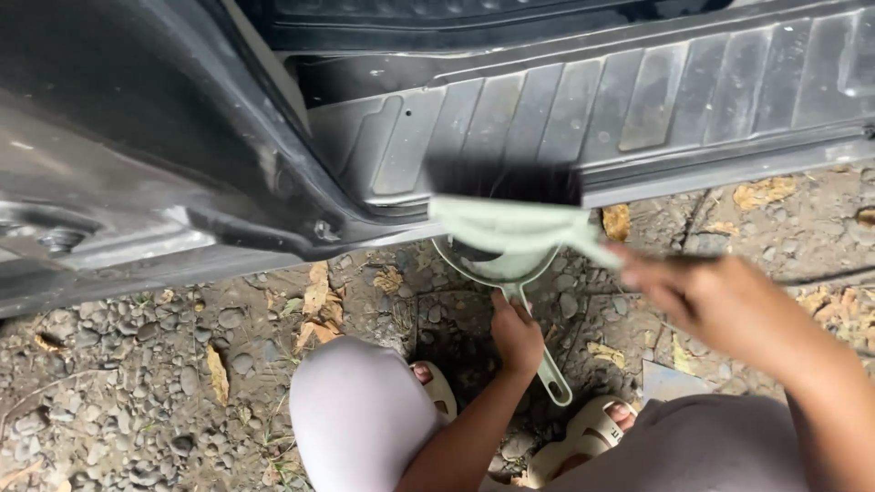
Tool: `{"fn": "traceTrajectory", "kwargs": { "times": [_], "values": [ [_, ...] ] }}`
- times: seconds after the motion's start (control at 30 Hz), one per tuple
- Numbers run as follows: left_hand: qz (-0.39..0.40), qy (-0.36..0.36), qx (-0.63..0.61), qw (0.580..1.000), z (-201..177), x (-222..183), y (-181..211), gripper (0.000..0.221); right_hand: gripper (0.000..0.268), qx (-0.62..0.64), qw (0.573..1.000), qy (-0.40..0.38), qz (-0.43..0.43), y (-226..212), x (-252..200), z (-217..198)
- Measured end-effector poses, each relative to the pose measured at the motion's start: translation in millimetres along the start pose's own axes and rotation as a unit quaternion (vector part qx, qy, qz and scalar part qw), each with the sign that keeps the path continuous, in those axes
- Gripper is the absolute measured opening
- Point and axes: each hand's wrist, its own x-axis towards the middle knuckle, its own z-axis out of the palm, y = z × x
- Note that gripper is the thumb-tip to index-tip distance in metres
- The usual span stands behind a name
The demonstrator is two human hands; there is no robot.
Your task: Sweeping dirt and debris from a car's door sill and interior panels using a hand brush and dustpan.
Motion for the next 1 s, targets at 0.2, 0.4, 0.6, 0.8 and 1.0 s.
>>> {"fn": "traceTrajectory", "kwargs": {
  "times": [0.2, 0.4, 0.6, 0.8, 1.0],
  "values": [
    [-0.008, -0.011, -0.062, 0.998, -3.8, 4.0, -9.0, 0.030, 0.045, -0.029, 0.997, 0.068, 0.028, 24.3, 49.4, 14.3],
    [0.028, 0.004, -0.039, 0.999, -11.6, 5.3, -16.4, 0.027, 0.043, 0.053, 0.998, 0.021, -0.024, 6.6, 0.1, 47.6],
    [0.004, -0.011, 0.000, 1.000, -10.0, 5.5, -15.0, 0.036, 0.036, 0.082, 0.990, 0.054, 0.099, 20.7, -47.9, 39.0],
    [0.032, -0.021, 0.035, 0.999, -3.7, -2.1, -13.6, 0.028, 0.044, -0.034, 0.979, 0.075, 0.186, 35.8, 7.7, -4.8],
    [0.032, -0.050, 0.042, 0.997, 16.4, -3.0, -17.7, 0.046, 0.021, -0.061, 0.996, 0.046, 0.055, -19.5, -25.7, 39.2]
  ]
}}
